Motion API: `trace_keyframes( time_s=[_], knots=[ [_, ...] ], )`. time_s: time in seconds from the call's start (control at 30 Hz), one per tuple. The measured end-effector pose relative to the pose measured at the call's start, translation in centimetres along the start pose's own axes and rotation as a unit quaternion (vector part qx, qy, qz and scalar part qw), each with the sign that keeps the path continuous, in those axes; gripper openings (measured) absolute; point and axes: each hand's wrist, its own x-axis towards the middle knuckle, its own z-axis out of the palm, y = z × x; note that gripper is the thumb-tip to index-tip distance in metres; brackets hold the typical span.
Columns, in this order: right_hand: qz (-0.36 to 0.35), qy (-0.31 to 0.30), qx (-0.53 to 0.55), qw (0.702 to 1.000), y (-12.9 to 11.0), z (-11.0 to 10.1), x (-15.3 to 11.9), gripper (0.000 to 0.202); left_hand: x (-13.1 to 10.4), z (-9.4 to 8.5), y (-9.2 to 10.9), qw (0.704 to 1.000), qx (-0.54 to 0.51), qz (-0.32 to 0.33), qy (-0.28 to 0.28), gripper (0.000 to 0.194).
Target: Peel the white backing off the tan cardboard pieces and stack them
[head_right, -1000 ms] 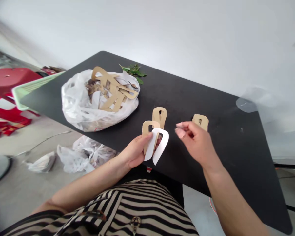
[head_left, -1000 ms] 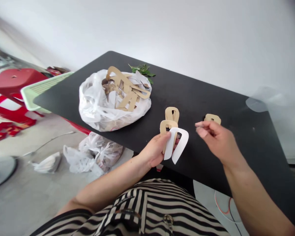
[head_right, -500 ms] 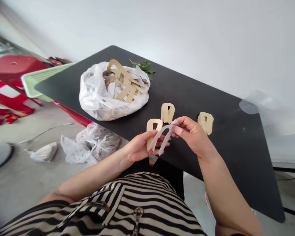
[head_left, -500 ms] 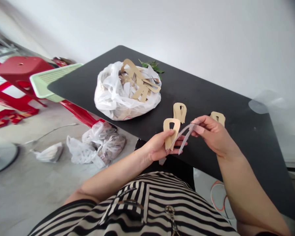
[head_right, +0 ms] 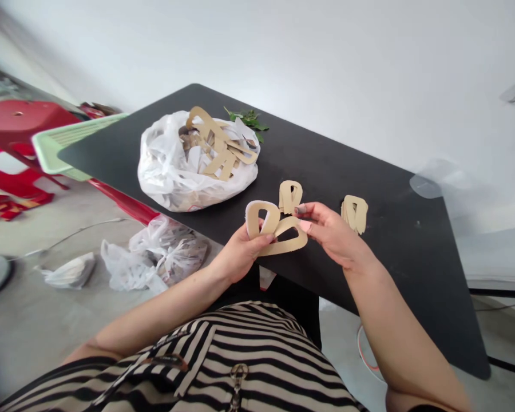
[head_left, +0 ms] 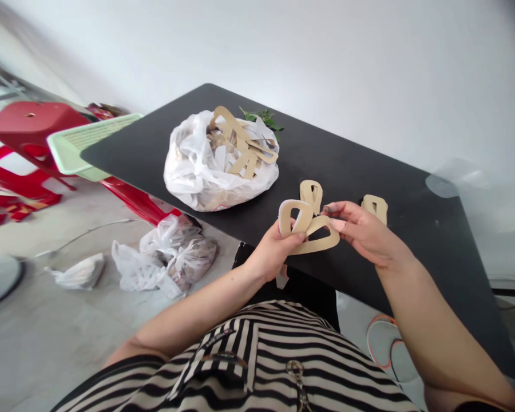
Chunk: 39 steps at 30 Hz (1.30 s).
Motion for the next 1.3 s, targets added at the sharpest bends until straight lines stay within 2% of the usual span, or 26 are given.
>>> trace_keyframes(
  time_s=[0.07, 0.17, 0.27, 0.37, 0.57, 0.63, 0.67, 0.73, 0.8, 0.93, 1.0, 1.1, 1.3],
  knots=[
    [0.008, 0.024, -0.018, 1.000, 0.6, 0.2, 0.0, 0.036, 0.1, 0.0, 0.0, 1.000, 0.004, 0.022, 0.006, 0.029],
    [-0.014, 0.061, -0.057, 0.996, 1.0, 0.0, 0.6, 0.034, 0.2, -0.1, 0.2, 0.999, -0.025, -0.022, 0.015, 0.034],
    [-0.044, 0.091, -0.078, 0.992, 0.4, -1.0, 2.5, 0.035, 0.5, -0.5, 0.7, 0.997, -0.035, -0.056, 0.045, 0.035],
    [-0.049, 0.076, -0.091, 0.992, -0.7, -2.7, 5.8, 0.038, 0.8, -1.3, 1.4, 0.996, -0.022, -0.060, 0.062, 0.034],
    [-0.031, -0.027, -0.168, 0.985, -1.1, -6.2, 14.3, 0.040, 1.2, -2.3, 2.6, 0.994, -0.024, -0.099, -0.032, 0.039],
    [-0.035, -0.023, -0.235, 0.971, -0.9, -6.7, 16.3, 0.037, 1.4, -2.4, 2.7, 0.993, -0.029, -0.103, -0.041, 0.042],
    [-0.048, -0.002, -0.284, 0.958, -0.9, -6.6, 16.8, 0.034, 1.6, -2.3, 2.8, 0.993, -0.035, -0.105, -0.041, 0.044],
    [-0.098, 0.062, -0.390, 0.914, -1.0, -5.9, 16.5, 0.028, 2.0, -2.3, 2.8, 0.992, -0.048, -0.106, -0.043, 0.053],
    [-0.176, 0.114, -0.453, 0.867, -1.4, -4.2, 14.4, 0.026, 2.3, -2.3, 2.7, 0.993, -0.049, -0.097, -0.047, 0.061],
    [-0.346, 0.115, -0.468, 0.805, -1.6, 0.9, 8.1, 0.030, 2.7, -2.0, 2.2, 0.996, -0.028, -0.074, -0.031, 0.069],
    [-0.377, 0.119, -0.487, 0.779, -1.1, 3.1, 5.7, 0.034, 2.7, -1.7, 1.7, 0.997, -0.016, -0.065, -0.026, 0.067],
    [-0.386, 0.133, -0.507, 0.759, -0.1, 4.7, 4.0, 0.039, 2.4, -1.2, 1.1, 0.998, 0.003, -0.058, -0.023, 0.062],
    [-0.412, 0.146, -0.510, 0.740, 1.1, 4.8, 2.8, 0.041, 1.2, -0.5, 0.5, 0.998, 0.013, -0.054, -0.032, 0.052]
  ],
)
